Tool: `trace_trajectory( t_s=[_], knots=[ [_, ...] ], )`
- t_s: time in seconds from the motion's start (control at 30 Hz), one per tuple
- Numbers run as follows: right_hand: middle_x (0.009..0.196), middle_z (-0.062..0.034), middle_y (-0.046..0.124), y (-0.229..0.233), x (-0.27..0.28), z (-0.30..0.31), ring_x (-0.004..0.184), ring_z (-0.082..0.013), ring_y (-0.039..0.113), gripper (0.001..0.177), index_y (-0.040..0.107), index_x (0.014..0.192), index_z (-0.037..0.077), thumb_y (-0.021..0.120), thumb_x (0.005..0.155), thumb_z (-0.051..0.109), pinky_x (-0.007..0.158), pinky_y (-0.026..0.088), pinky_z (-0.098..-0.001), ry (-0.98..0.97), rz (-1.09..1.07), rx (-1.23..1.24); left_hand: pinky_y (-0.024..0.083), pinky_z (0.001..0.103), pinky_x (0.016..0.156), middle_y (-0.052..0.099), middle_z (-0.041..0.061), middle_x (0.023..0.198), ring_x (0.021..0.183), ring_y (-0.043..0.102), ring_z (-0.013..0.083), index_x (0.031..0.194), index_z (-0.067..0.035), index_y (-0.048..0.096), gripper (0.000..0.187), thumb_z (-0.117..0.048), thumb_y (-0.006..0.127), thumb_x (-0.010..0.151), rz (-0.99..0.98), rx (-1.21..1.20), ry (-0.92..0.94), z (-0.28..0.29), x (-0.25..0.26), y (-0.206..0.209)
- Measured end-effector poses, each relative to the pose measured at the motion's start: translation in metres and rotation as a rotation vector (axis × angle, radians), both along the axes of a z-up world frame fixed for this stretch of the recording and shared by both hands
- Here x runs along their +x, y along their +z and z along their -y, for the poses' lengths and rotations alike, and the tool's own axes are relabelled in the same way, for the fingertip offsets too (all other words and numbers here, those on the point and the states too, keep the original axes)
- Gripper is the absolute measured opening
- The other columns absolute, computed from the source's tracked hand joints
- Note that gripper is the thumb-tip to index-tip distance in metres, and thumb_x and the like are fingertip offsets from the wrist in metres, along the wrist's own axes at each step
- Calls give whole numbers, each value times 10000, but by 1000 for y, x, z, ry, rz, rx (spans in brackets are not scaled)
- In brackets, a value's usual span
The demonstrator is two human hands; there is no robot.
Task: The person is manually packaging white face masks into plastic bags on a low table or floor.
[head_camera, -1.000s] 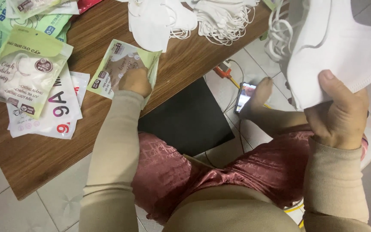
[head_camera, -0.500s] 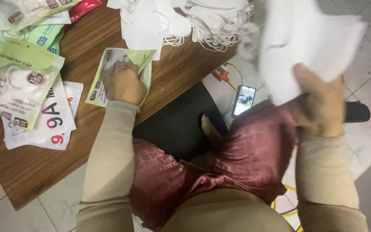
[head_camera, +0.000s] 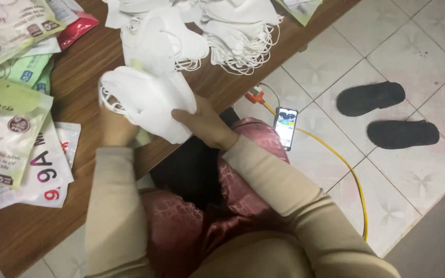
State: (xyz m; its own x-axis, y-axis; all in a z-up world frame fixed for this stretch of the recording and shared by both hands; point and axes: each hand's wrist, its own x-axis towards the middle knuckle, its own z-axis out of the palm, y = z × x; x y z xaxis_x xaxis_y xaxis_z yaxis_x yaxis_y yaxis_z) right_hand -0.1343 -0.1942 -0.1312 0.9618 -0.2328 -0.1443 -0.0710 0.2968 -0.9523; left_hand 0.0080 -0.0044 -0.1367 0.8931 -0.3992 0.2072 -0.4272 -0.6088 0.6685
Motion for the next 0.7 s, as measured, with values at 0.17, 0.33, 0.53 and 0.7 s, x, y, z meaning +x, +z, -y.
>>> trace_trajectory(
  t_s=[0.17, 0.33, 0.53, 0.7],
  knots=[
    [1324, -322, 614, 28, -5, -9, 1286, -491, 578, 569, 417, 1524, 8, 572, 990, 127, 1079, 486, -636, -16, 124, -578, 467, 474, 904, 687, 231, 981, 1015, 661, 367, 1109, -11, 732, 174, -162, 661, 1057, 51, -95, 70, -24, 1, -5],
    [1433, -333, 553, 41, -12, -16, 1372, -494, 517, 616, 341, 1584, 43, 472, 982, 55, 1175, 398, -633, 93, 175, -627, 572, 481, 788, 747, 264, 1011, 938, 723, 437, 1294, 2, 711, 273, -161, 613, 1097, 357, 144, 178, -6, -22, 17],
    [1229, -215, 703, -8, 13, -19, 1150, -274, 649, 445, 594, 1395, 5, 634, 993, 192, 993, 557, -499, 26, 45, -123, 561, 525, 699, 737, 324, 922, 843, 733, 463, 1392, 20, 670, 375, -97, 625, 1038, 522, 223, -7, 12, -28, 25],
    [1130, -162, 721, 2, 22, -44, 1055, -213, 672, 417, 617, 1352, 1, 668, 1001, 219, 911, 591, -453, -101, 48, 22, 548, 568, 851, 715, 324, 1148, 1043, 675, 486, 1373, 30, 680, 321, -108, 565, 1107, 389, 14, -96, 23, -32, 40]
  ],
)
